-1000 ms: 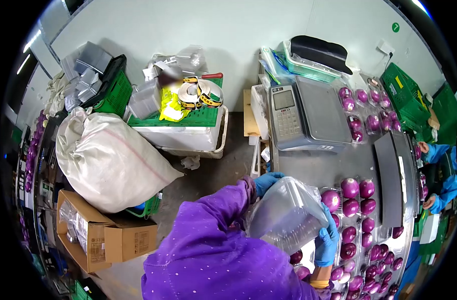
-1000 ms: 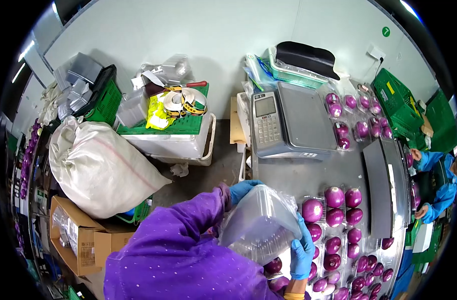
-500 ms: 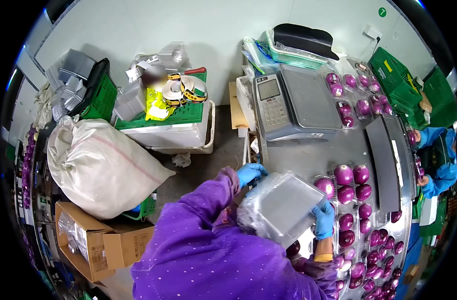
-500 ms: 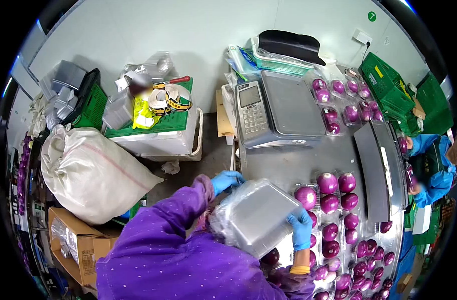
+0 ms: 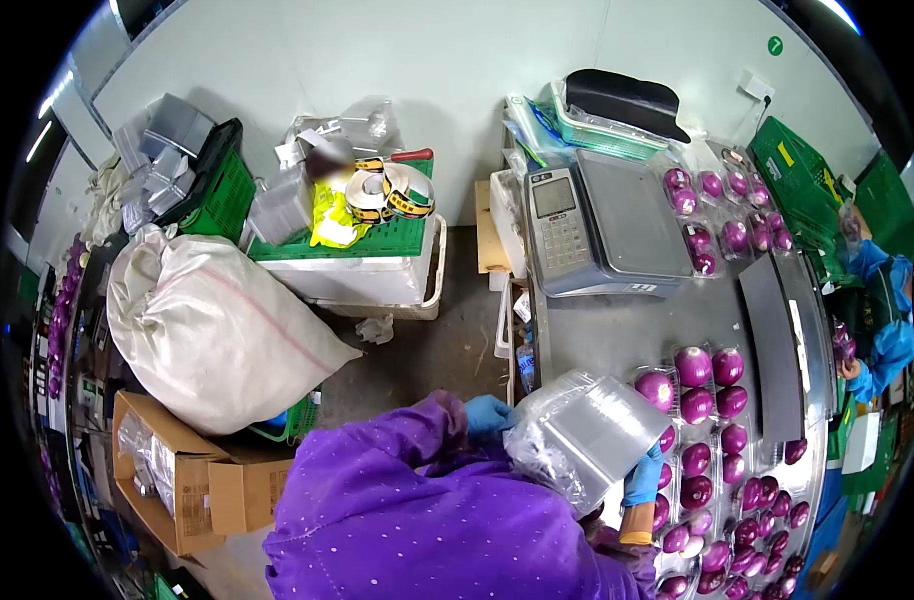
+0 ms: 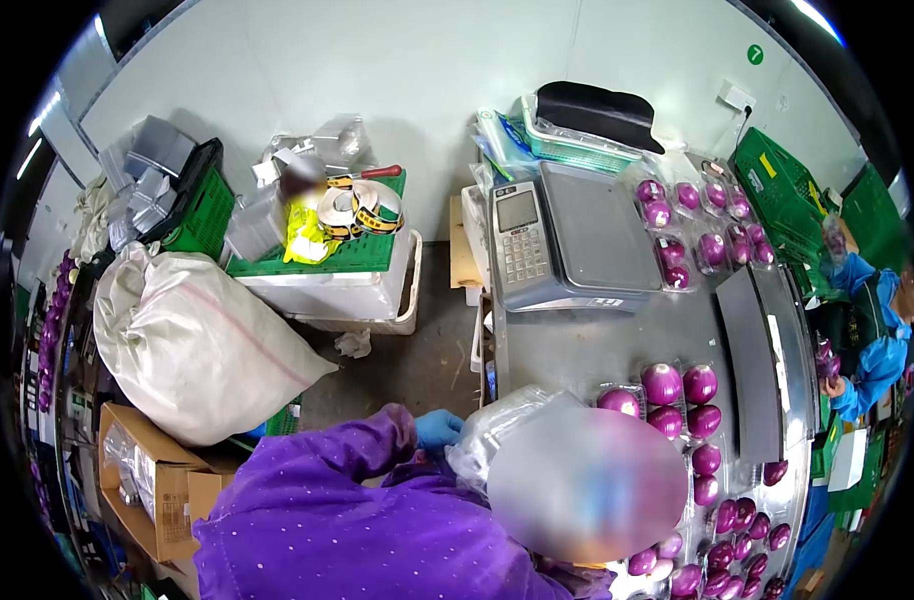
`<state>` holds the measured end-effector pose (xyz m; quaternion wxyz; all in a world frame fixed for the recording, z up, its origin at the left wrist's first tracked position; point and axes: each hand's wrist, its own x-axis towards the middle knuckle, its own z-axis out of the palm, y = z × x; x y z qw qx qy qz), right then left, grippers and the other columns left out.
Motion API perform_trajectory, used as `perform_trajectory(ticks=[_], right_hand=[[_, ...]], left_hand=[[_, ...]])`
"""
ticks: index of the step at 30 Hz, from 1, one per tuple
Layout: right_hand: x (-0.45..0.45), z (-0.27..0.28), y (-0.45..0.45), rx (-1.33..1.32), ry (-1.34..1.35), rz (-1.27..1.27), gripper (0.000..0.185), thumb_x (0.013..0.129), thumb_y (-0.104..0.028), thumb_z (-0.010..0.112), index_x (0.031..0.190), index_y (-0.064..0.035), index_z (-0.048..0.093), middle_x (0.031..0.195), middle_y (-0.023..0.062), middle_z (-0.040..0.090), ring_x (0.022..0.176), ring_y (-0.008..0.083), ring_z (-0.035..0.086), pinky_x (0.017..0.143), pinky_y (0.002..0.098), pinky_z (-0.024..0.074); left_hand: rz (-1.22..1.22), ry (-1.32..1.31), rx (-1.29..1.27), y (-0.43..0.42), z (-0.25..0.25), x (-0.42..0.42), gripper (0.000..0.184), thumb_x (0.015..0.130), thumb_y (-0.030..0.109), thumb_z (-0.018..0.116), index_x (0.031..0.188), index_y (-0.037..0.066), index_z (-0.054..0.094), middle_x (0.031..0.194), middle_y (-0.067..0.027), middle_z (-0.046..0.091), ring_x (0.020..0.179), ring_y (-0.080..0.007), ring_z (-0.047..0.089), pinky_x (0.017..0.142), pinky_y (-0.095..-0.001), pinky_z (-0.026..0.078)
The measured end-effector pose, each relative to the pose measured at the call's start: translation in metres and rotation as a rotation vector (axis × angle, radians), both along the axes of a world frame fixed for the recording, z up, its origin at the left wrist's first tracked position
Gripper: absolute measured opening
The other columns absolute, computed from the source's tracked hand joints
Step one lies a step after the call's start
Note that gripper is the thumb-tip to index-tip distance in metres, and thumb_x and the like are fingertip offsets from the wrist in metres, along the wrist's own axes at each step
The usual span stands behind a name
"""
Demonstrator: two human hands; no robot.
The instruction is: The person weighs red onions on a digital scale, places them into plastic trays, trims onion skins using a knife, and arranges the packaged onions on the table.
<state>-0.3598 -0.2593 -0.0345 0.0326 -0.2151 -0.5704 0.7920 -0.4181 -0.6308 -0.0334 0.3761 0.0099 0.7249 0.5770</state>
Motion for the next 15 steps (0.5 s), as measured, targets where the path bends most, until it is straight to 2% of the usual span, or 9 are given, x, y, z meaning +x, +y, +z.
perform_trajectory(ticks=[2,3,4,5,6,8,10,11,15], right_hand=[[-0.002,0.022,-0.009,0.057,-0.07,0.02,0.028,0.084,0.003,0.054,0.109,-0.0051,0.064,0.086,0.0008,0.066,0.064,0.0087,0.059,0.057,0.0213,0.0497],[-0.009,0.038,-0.019,-0.009,-0.04,0.067,0.025,0.083,0.003,0.052,0.103,-0.0061,0.064,0.079,-0.0013,0.062,0.058,0.0071,0.054,0.048,0.0206,0.0444],[-0.017,0.052,-0.035,0.081,-0.105,-0.072,0.02,0.084,0.002,0.052,0.098,-0.0068,0.063,0.078,-0.0017,0.059,0.058,0.0082,0.054,0.049,0.0224,0.0448],[-0.029,0.051,-0.034,0.138,-0.075,-0.036,0.017,0.084,0.0,0.053,0.097,-0.0066,0.062,0.078,-0.0011,0.059,0.059,0.0098,0.055,0.05,0.0242,0.0459],[-0.035,0.044,-0.03,0.199,-0.054,-0.022,0.015,0.084,-0.003,0.054,0.097,-0.0065,0.061,0.078,-0.0004,0.059,0.06,0.0114,0.056,0.051,0.0261,0.047],[-0.049,0.04,-0.018,0.332,-0.288,0.014,0.014,0.086,-0.009,0.055,0.098,-0.0037,0.06,0.081,0.0052,0.061,0.065,0.0189,0.059,0.058,0.0348,0.0541],[-0.06,0.097,-0.047,-0.001,-0.307,0.04,0.019,0.089,-0.015,0.051,0.1,-0.0008,0.059,0.085,0.0122,0.062,0.072,0.0273,0.063,0.065,0.0424,0.0572],[-0.068,0.1,-0.05,-0.033,-0.347,0.036,0.024,0.091,-0.018,0.049,0.103,0.0002,0.058,0.089,0.0157,0.063,0.075,0.031,0.064,0.067,0.0447,0.0576],[-0.093,0.102,-0.071,-0.159,-0.28,0.142,0.031,0.091,-0.02,0.044,0.111,0.0021,0.054,0.095,0.0207,0.064,0.075,0.0345,0.067,0.062,0.0444,0.0575]], left_hand=[[-0.071,0.179,-0.038,-0.001,0.021,-0.013,0.03,0.083,0.024,0.067,0.108,0.007,0.068,0.089,-0.0068,0.07,0.075,-0.0141,0.063,0.076,-0.0317,0.049],[0.014,0.317,0.022,0.002,0.031,-0.015,0.034,0.085,0.025,0.065,0.115,0.008,0.063,0.097,-0.0091,0.069,0.081,-0.015,0.063,0.078,-0.0322,0.049],[0.09,0.456,0.085,0.009,0.036,-0.016,0.039,0.086,0.025,0.063,0.121,0.009,0.058,0.104,-0.0114,0.068,0.086,-0.016,0.064,0.081,-0.0327,0.049],[0.01,0.457,-0.014,0.014,0.009,-0.023,0.04,0.088,0.017,0.059,0.126,0.008,0.055,0.111,-0.0137,0.065,0.099,-0.0183,0.062,0.084,-0.0324,0.048],[0.089,0.235,0.296,0.015,0.021,-0.022,0.036,0.086,0.006,0.057,0.122,0.005,0.056,0.11,-0.0089,0.064,0.1,-0.0148,0.057,0.089,-0.0301,0.045],[0.184,0.139,0.472,0.018,0.043,-0.023,0.039,0.084,0.004,0.06,0.123,0.006,0.053,0.108,-0.0072,0.062,0.097,-0.015,0.059,0.088,-0.0306,0.046],[0.289,-0.024,0.404,0.027,0.069,-0.016,0.04,0.083,0.001,0.061,0.122,0.007,0.051,0.107,-0.0069,0.062,0.093,-0.0156,0.061,0.085,-0.0308,0.048],[0.388,-0.072,0.44,0.036,0.076,-0.014,0.038,0.085,0.003,0.061,0.12,0.007,0.05,0.104,-0.0083,0.062,0.084,-0.0163,0.064,0.078,-0.0299,0.051],[0.315,0.003,0.425,0.053,0.033,-0.018,0.033,0.085,0.005,0.063,0.116,0.009,0.055,0.09,-0.008,0.063,0.068,-0.0147,0.062,0.066,-0.0258,0.05]])
